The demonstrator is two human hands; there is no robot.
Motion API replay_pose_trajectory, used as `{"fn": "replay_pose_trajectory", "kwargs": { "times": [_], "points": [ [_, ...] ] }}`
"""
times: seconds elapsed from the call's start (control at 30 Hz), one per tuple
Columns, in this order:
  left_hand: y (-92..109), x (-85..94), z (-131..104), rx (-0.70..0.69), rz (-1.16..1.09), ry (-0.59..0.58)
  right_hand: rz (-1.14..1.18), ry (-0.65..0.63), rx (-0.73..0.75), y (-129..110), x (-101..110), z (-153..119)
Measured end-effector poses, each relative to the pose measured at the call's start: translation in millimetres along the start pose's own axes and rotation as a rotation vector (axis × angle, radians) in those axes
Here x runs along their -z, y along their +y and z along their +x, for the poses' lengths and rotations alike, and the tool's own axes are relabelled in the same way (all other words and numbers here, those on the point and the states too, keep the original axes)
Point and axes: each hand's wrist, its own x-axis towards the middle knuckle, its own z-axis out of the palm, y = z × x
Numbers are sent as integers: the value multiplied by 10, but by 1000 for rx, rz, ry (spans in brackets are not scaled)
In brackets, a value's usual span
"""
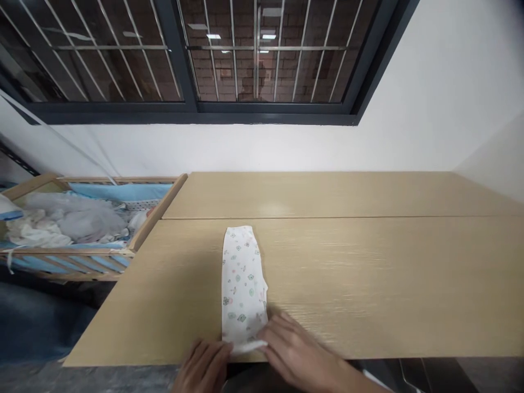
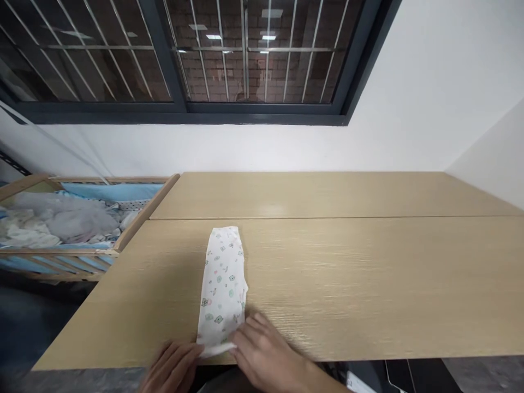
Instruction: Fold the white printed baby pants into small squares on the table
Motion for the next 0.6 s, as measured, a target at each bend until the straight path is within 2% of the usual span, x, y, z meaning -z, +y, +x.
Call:
{"fn": "replay_pose_trajectory", "kwargs": {
  "times": [0.1, 0.2, 0.33, 0.43, 0.53, 0.6],
  "points": [
    [-148, 135, 279, 83, -42, -18, 217, 9, -95, 67, 392, 295],
    [-408, 208, 742, 192, -38, 19, 326, 80, -121, 316, 552, 691],
    [-806, 148, 1531, 288, -8, -104, 266, 206, -204, 894, 491, 1323],
    [-1050, -53, 2020, 387, 79, -194, 209, 173, -350, 1332, 393, 1746],
    [-1189, -287, 2315, 437, 120, -231, 161, 141, -461, 1617, 292, 1996],
    [-1190, -379, 2394, 467, 150, -229, 135, 128, -479, 1697, 245, 2049]
  ]
}}
